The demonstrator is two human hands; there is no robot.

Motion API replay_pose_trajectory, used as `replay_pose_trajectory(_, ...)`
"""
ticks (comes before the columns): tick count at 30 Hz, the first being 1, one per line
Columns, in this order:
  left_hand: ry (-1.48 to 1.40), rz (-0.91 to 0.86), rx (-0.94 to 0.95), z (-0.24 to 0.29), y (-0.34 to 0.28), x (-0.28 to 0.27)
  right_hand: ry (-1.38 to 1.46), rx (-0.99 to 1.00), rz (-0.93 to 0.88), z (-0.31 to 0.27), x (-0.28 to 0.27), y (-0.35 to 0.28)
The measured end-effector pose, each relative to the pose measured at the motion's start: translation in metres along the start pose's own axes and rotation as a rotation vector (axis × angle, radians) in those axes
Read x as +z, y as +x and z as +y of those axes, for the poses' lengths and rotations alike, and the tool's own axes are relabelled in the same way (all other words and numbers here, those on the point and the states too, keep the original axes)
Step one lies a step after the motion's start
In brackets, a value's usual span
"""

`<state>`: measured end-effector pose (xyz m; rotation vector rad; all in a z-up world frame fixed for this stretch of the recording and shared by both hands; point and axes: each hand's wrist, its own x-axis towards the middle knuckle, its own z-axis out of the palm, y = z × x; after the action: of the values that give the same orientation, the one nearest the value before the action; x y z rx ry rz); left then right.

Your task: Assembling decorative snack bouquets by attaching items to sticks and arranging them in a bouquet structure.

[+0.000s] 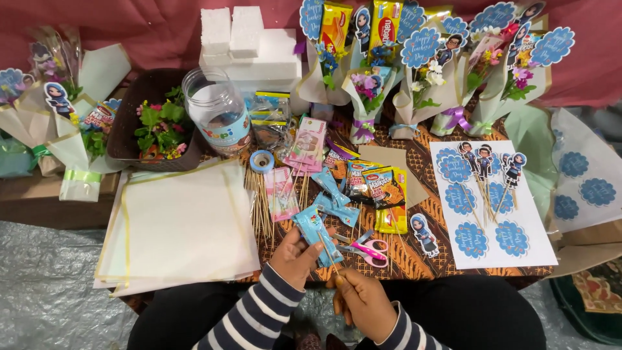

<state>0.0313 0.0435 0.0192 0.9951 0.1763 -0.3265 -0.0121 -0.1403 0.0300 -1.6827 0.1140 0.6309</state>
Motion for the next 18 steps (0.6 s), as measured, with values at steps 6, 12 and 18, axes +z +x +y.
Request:
replay_pose_trajectory(6,0.119,-0.007,0.042,0.002,-0.004,-0.002,-0.115,-0.072,0.056,-0.001,0.001,0.002)
replay_pose_trajectory(12,0.08,0.021,0.144,0.007,-0.003,-0.009,-0.118,-0.459,0.121,0.027,0.0,0.012)
replay_pose_trajectory(18,1.377,0.058,1.332,0.064,-0.04,0.001,0.322,-0.65,0.207,0.041,-0.034,0.012)
